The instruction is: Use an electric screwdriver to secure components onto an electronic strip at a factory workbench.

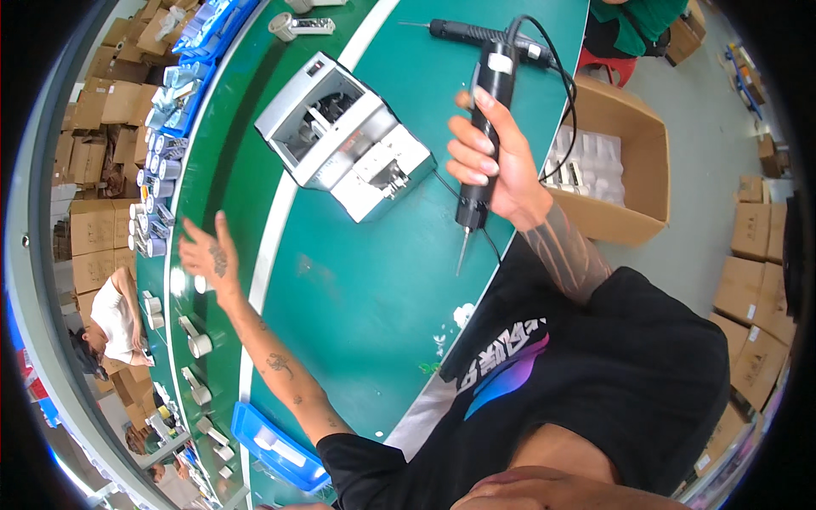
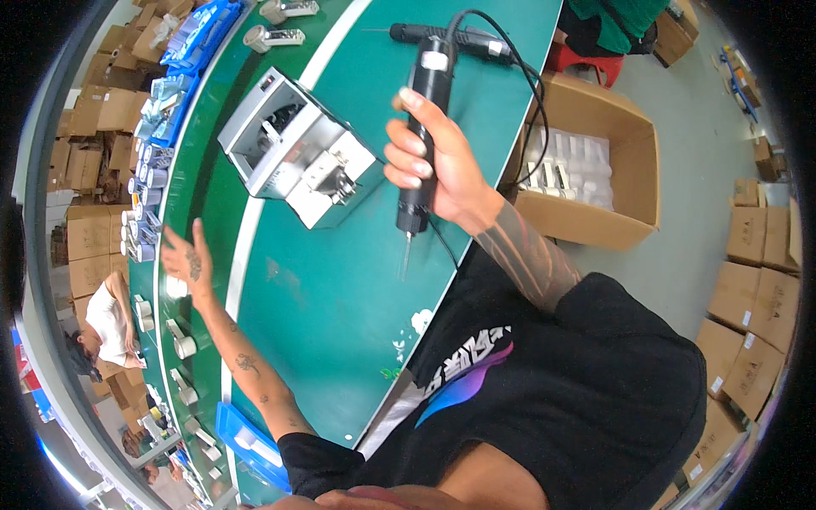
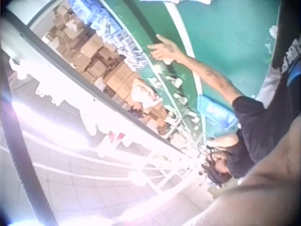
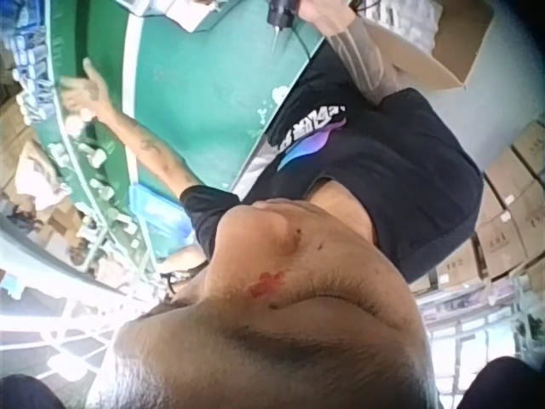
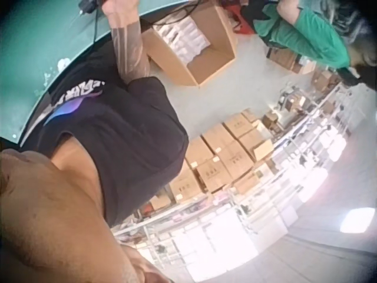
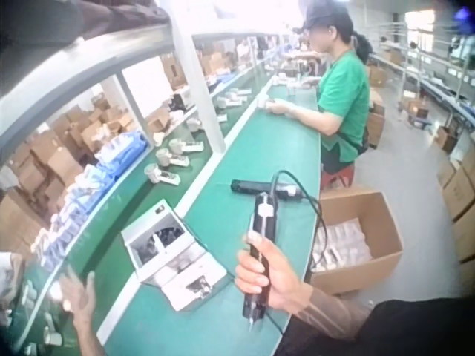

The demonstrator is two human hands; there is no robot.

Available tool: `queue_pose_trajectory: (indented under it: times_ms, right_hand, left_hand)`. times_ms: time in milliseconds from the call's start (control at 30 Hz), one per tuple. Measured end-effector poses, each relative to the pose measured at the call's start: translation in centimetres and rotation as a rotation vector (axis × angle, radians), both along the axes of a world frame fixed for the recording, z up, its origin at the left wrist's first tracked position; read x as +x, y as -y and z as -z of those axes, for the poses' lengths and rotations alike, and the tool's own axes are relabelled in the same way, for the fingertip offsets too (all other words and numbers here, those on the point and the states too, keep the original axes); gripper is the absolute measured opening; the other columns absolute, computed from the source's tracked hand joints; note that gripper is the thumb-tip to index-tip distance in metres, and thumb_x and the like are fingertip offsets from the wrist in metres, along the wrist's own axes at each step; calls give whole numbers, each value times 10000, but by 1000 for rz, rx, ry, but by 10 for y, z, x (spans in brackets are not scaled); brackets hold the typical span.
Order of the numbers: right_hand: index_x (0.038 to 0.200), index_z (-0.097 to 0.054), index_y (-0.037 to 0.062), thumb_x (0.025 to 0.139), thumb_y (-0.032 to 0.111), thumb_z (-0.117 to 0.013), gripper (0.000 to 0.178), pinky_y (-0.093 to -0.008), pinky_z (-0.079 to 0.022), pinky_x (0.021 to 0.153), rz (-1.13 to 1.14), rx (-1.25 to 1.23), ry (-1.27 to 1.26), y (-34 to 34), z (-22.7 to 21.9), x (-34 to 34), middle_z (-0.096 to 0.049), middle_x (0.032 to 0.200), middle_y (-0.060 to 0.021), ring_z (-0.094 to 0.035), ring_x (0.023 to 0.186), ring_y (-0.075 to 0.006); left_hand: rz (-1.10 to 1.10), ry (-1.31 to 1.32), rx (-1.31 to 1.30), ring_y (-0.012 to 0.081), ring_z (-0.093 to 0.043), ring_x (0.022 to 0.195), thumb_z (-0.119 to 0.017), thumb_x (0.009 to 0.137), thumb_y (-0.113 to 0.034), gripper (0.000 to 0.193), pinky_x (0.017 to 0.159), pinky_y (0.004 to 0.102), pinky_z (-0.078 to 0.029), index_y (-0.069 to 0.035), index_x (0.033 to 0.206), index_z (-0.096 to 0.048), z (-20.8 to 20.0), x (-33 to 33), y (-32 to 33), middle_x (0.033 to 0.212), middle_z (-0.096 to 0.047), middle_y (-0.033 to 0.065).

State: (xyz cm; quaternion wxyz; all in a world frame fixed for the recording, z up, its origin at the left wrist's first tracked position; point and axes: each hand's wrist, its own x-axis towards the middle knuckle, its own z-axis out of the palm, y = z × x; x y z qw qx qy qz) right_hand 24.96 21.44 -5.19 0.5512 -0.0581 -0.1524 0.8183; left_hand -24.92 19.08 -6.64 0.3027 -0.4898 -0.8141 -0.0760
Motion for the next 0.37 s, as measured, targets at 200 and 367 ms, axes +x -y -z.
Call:
queue_pose_trajectory:
  times_ms: [200,367]
  right_hand:
    - [1022,-492,137,1070,338,-576,223,-243,-347,454,32,-67,132,8,31,12,-387,636,66,-368,463,-44]
    - [1043,-494,136,1064,353,-584,236,-234,-379,423,-25,-128,101,6,49,12,-400,624,63,-396,436,-51]
  left_hand:
    - [503,423,-62,451,-471,1356,-621,997,-459,740,1138,504,-381,-49,1566,-383,-13,90,-110,1459,-484,304]
    - [840,518,-116,409,-330,1498,-686,976,-426,755,1244,509,-243,-161,1604,-359,2,88,-218,1582,-387,237]
